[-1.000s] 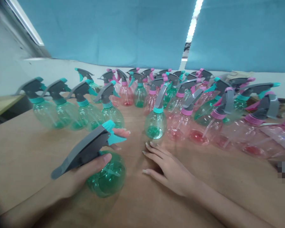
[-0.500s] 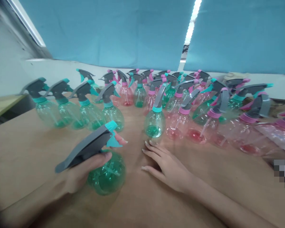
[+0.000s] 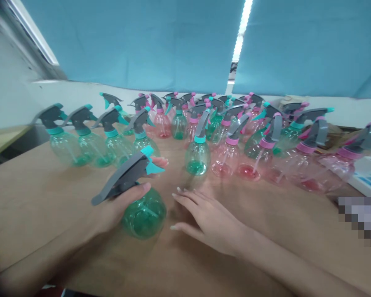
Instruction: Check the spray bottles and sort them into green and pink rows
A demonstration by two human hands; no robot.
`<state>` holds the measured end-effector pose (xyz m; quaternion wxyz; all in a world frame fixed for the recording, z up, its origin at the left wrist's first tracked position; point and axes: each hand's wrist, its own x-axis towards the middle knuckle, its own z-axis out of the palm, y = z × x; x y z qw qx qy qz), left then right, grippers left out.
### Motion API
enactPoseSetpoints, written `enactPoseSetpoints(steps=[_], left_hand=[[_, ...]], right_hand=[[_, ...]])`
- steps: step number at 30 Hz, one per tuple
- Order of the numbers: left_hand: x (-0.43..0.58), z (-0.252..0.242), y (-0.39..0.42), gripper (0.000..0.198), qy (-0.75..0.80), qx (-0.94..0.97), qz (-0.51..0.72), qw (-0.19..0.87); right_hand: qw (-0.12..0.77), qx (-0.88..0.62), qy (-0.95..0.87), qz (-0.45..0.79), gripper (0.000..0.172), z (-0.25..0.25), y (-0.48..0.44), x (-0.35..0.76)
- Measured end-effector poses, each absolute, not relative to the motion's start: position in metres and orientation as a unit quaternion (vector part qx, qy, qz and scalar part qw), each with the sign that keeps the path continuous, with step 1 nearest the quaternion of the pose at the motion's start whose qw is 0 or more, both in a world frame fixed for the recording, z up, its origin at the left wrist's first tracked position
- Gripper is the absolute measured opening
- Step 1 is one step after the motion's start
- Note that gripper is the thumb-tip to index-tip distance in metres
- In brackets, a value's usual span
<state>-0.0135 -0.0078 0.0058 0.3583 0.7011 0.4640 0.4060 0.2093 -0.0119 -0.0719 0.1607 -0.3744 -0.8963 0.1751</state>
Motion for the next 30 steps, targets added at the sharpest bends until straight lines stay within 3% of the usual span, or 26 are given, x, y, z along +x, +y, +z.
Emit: enactPoseSetpoints(steps=[5, 13, 18, 22, 24, 26, 30], left_hand=[[-0.013, 0.003, -0.007, 0.034, 0.491, 0.687, 0.4, 0.356], [-0.014, 0.003, -0.008, 0.013, 0.492, 0.705, 0.395, 0.325], [-0.008, -0.004, -0.01, 0.001, 0.486, 0.707, 0.43, 0.282], [-0.002, -0.007, -0.014, 0.007, 0.479, 0.711, 0.45, 0.251], [-0.002, -0.006, -0.014, 0.002, 0.473, 0.719, 0.443, 0.252], [-0.006, -0.005, -0.014, 0.012, 0.467, 0.735, 0.425, 0.247], [-0.022, -0.004, -0.011, 0.05, 0.452, 0.76, 0.38, 0.271]], right_hand=[[0.177, -0.36, -0.897, 0.184, 0.058, -0.059, -0.022, 0.199], [0.215, -0.372, -0.885, 0.181, 0.051, -0.044, -0.031, 0.182], [0.293, -0.385, -0.857, 0.176, 0.059, -0.041, -0.037, 0.165], [0.338, -0.422, -0.828, 0.149, 0.072, -0.038, -0.035, 0.143], [0.352, -0.426, -0.823, 0.136, 0.069, -0.037, -0.032, 0.134], [0.358, -0.419, -0.824, 0.131, 0.058, -0.036, -0.028, 0.13], [0.345, -0.444, -0.813, 0.151, 0.05, -0.034, -0.022, 0.132]])
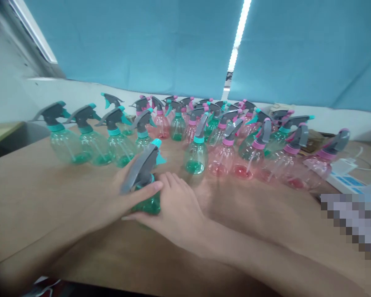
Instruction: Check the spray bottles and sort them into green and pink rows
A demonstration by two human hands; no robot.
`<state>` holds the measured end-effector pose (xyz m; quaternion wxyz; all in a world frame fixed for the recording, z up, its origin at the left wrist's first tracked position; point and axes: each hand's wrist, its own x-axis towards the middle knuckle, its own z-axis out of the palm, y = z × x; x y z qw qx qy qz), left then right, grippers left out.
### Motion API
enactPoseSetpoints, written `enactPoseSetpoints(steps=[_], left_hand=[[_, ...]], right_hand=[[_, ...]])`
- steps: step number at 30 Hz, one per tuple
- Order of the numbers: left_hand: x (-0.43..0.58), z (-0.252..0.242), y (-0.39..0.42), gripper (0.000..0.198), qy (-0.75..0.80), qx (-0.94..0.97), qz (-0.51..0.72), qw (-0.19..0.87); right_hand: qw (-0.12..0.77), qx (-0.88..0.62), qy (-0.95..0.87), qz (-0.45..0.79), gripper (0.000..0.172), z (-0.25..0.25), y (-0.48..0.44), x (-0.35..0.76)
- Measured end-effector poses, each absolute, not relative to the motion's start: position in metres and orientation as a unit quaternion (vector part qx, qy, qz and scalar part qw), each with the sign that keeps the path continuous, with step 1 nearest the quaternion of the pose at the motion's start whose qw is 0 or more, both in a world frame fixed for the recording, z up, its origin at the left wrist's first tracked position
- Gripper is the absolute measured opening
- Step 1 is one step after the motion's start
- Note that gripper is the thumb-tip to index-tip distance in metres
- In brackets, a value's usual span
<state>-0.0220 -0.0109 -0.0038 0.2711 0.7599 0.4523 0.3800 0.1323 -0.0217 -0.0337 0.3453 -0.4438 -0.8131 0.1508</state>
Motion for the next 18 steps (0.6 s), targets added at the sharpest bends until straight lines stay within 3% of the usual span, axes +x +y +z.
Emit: enactPoseSetpoints(steps=[2, 5, 12, 18], left_hand=[[-0.032, -0.008, -0.008, 0.063, 0.459, 0.755, 0.361, 0.298], [-0.047, -0.02, -0.004, 0.068, 0.474, 0.744, 0.362, 0.301], [-0.075, -0.037, -0.005, 0.053, 0.515, 0.718, 0.327, 0.334], [-0.083, -0.043, -0.009, 0.043, 0.521, 0.728, 0.267, 0.357]], right_hand=[[0.328, -0.479, -0.801, 0.149, 0.046, -0.032, -0.015, 0.137], [0.295, -0.529, -0.788, 0.112, 0.04, -0.03, 0.001, 0.142], [0.283, -0.559, -0.78, -0.015, 0.05, -0.026, 0.049, 0.141], [0.254, -0.61, -0.75, -0.02, 0.059, -0.019, 0.072, 0.133]])
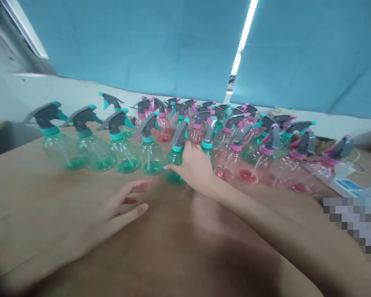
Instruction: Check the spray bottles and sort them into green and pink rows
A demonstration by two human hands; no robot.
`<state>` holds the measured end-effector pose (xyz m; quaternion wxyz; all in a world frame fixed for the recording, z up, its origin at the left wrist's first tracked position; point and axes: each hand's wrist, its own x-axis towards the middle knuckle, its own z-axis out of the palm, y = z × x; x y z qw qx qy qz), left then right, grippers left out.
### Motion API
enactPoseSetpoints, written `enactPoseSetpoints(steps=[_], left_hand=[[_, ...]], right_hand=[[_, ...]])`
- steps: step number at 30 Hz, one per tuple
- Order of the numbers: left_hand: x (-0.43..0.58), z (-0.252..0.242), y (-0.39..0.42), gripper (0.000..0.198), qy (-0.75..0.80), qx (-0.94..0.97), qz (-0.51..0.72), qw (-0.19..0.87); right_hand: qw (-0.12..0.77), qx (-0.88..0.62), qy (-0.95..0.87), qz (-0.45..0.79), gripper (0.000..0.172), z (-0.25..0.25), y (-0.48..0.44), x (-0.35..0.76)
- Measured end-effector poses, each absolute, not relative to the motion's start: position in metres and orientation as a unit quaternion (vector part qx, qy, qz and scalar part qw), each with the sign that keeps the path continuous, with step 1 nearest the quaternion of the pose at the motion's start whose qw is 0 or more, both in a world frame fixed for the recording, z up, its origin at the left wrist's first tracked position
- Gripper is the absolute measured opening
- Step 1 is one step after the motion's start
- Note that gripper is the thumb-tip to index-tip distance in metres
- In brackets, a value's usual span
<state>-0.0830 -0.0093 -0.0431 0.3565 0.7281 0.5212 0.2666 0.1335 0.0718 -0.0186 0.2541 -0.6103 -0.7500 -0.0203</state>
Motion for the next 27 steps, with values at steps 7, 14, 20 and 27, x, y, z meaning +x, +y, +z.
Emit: enactPoseSetpoints(steps=[7, 14, 20, 27], left_hand=[[-0.079, -0.044, -0.007, 0.039, 0.531, 0.747, 0.223, 0.333], [-0.081, -0.049, -0.008, 0.035, 0.511, 0.759, 0.229, 0.332], [-0.076, -0.046, -0.004, 0.038, 0.515, 0.759, 0.214, 0.335], [-0.069, -0.042, -0.001, 0.036, 0.5, 0.761, 0.222, 0.348]], right_hand=[[0.252, -0.624, -0.74, 0.008, 0.055, -0.014, 0.087, 0.128], [0.264, -0.618, -0.74, 0.024, 0.056, -0.017, 0.096, 0.128], [0.294, -0.591, -0.75, 0.05, 0.07, -0.017, 0.088, 0.131], [0.356, -0.532, -0.763, 0.09, 0.04, -0.01, 0.053, 0.173]])
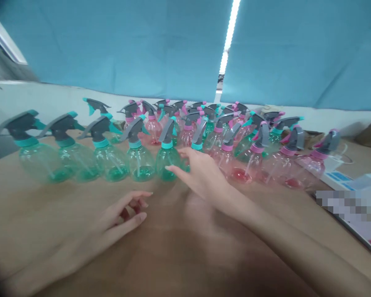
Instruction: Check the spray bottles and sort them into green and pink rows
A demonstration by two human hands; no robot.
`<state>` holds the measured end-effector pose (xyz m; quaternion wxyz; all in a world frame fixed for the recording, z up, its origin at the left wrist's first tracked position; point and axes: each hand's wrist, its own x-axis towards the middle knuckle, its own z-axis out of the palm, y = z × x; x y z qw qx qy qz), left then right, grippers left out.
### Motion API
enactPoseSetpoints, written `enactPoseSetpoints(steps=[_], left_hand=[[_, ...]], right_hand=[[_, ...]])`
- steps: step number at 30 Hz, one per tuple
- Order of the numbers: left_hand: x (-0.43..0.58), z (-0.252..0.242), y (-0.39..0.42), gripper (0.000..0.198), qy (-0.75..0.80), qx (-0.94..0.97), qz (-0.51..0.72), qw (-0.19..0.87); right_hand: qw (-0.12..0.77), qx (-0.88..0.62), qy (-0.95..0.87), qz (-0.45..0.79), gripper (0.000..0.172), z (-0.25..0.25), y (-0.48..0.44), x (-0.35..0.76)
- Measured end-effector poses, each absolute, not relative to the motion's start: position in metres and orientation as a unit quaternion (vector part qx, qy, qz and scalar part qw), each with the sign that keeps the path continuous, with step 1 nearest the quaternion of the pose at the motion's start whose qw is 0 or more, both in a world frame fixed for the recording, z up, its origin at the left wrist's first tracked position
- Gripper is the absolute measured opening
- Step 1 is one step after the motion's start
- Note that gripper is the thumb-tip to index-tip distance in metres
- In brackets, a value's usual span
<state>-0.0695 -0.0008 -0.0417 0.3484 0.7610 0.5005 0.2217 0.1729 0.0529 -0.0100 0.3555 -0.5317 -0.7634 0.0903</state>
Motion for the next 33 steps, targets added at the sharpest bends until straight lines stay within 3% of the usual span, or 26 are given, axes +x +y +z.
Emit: enactPoseSetpoints(steps=[2, 5, 13, 16, 23, 33], left_hand=[[-0.067, -0.043, 0.002, 0.034, 0.496, 0.764, 0.221, 0.347], [-0.059, -0.044, 0.008, 0.031, 0.487, 0.772, 0.216, 0.346], [-0.026, -0.032, 0.013, 0.027, 0.476, 0.763, 0.231, 0.371], [-0.018, -0.03, 0.012, 0.027, 0.48, 0.757, 0.23, 0.379], [-0.013, -0.034, 0.013, 0.023, 0.474, 0.739, 0.24, 0.413], [-0.005, -0.023, 0.015, 0.02, 0.483, 0.706, 0.342, 0.388]], right_hand=[[0.366, -0.528, -0.76, 0.094, 0.028, -0.01, 0.046, 0.192], [0.381, -0.569, -0.724, 0.084, 0.027, -0.014, 0.043, 0.214], [0.364, -0.611, -0.7, 0.068, 0.071, -0.026, 0.071, 0.214], [0.372, -0.601, -0.703, 0.086, 0.078, -0.033, 0.086, 0.21], [0.348, -0.61, -0.708, 0.076, 0.042, -0.035, 0.095, 0.208], [0.309, -0.581, -0.749, 0.081, 0.043, -0.028, 0.05, 0.214]])
